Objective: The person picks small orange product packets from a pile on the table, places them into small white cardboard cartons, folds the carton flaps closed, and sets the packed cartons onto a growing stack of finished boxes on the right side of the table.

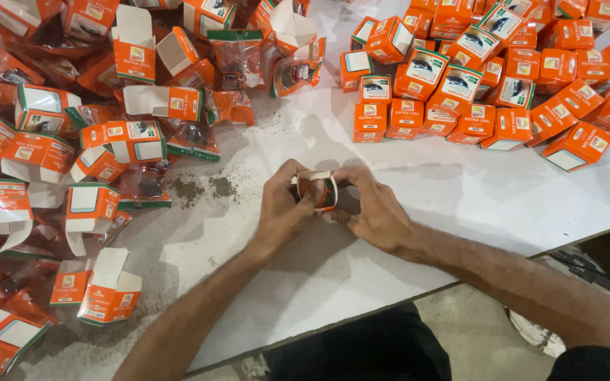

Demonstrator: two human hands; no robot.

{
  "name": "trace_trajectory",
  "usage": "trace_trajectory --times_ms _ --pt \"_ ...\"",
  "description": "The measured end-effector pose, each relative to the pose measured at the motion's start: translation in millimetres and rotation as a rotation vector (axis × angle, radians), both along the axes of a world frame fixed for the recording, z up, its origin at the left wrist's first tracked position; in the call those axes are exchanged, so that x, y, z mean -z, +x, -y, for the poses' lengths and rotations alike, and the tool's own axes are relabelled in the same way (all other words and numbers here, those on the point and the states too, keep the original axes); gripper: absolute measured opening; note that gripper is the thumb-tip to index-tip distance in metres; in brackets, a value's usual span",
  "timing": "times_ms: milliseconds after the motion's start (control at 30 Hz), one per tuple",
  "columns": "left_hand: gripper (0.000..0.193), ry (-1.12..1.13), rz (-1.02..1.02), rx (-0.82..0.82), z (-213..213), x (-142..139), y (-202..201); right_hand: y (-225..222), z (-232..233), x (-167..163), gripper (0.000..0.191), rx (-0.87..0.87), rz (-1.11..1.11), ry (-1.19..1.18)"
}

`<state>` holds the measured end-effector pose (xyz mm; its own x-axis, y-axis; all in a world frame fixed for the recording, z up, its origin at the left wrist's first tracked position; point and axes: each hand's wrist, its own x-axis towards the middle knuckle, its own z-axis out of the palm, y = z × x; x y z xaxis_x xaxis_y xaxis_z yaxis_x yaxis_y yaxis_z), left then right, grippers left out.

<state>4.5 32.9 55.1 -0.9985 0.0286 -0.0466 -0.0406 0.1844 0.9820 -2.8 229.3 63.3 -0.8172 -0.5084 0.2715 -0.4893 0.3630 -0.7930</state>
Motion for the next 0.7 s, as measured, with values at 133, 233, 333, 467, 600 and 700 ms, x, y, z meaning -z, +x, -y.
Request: trace_trajectory --times_ms 133,233,333,467,600,700 --pt "0.015 0.084 -0.002 0.106 9 -4 0 2 0 -1 0.059 -0.043 -0.22 0.132" --pt "0.025 0.377 0.101 0.3 31 -7 -3 2 2 -3 0.053 -0.052 -0.308 0.168" --pt "0.02 0.551 0.257 0.264 41 -6 -6 2 5 -5 0.051 -0.052 -0.288 0.193" --pt "0.012 0.357 0.319 0.177 32 -6 -11 3 6 -9 0.051 -0.026 -0.21 0.2" --pt "0.021 0.003 -0.058 0.108 20 -14 -5 4 5 -10 0.043 -0.028 -0.171 0.167" --pt "0.035 -0.286 -0.738 0.131 22 -17 10 3 5 -8 0.042 -0.009 -0.145 0.161"
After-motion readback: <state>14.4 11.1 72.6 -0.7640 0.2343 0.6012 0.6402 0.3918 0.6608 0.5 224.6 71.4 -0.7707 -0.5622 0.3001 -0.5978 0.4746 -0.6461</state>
